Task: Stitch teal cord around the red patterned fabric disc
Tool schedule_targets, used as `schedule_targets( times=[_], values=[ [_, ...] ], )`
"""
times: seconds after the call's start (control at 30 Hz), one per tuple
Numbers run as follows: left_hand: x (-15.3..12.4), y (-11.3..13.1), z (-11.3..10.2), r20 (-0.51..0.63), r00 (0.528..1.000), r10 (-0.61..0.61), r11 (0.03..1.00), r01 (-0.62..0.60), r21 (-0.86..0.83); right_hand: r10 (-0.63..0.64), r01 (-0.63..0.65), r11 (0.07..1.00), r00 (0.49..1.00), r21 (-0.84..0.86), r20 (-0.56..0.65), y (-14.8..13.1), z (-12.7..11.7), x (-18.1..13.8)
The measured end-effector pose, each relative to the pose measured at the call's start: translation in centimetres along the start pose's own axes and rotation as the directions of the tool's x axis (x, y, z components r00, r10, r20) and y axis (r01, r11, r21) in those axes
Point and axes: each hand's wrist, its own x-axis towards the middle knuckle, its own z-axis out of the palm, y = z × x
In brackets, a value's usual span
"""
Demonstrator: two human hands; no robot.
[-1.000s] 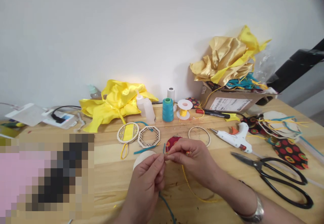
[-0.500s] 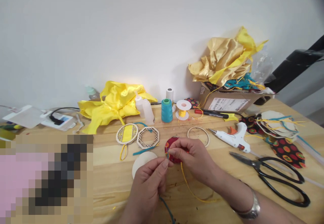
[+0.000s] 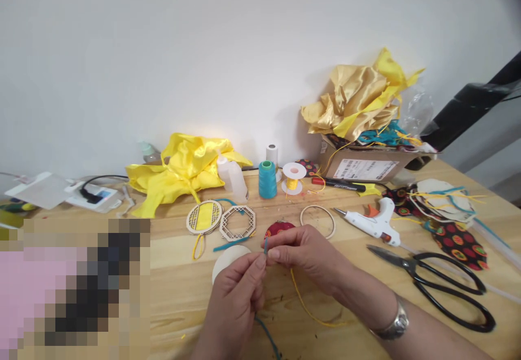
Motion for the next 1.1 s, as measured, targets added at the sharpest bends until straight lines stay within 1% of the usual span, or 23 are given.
schedule_targets(
  times=[0.13, 0.27, 0.4, 0.53, 0.77, 0.93, 1.0, 1.1],
  values=[
    [0.11, -0.04, 0.03, 0.001, 1.000, -0.002, 1.000, 0.002, 0.003, 0.017, -0.017, 1.000, 0.998, -0.003, -0.063, -0.11, 0.19, 0.12],
    [0.10, -0.16, -0.05, 0.019, 1.000, 0.012, 1.000, -0.012, 0.026, 0.012, -0.015, 0.998, 0.997, -0.054, -0.071, -0.28, 0.31, 0.17],
    [0.04, -0.05, 0.08, 0.026, 1.000, -0.004, 1.000, 0.004, 0.001, 0.000, -0.008, 0.994, 0.997, -0.105, -0.081, -0.27, 0.33, 0.06],
    [0.02, 0.09, 0.20, 0.039, 0.999, -0.011, 1.000, 0.011, -0.008, -0.002, -0.007, 0.993, 0.997, -0.118, -0.078, -0.33, 0.31, 0.01],
    [0.01, -0.22, -0.06, 0.027, 1.000, -0.002, 1.000, 0.001, 0.022, 0.002, -0.006, 0.998, 0.998, -0.055, -0.058, -0.08, 0.24, 0.20],
    [0.08, -0.44, -0.32, 0.056, 0.998, 0.013, 0.998, -0.016, 0.055, 0.028, -0.030, 0.997, 0.999, 0.075, 0.022, 0.33, 0.08, 0.30],
    [0.07, -0.56, -0.45, 0.074, 0.997, 0.018, 0.996, -0.024, 0.080, 0.005, -0.007, 0.998, 1.000, 0.067, 0.022, 0.31, 0.13, 0.24],
    [-0.06, -0.64, -0.57, 0.090, 0.996, 0.028, 0.991, -0.040, 0.125, -0.053, 0.053, 0.998, 0.999, 0.040, -0.014, -0.19, 0.26, -0.02]
  ],
)
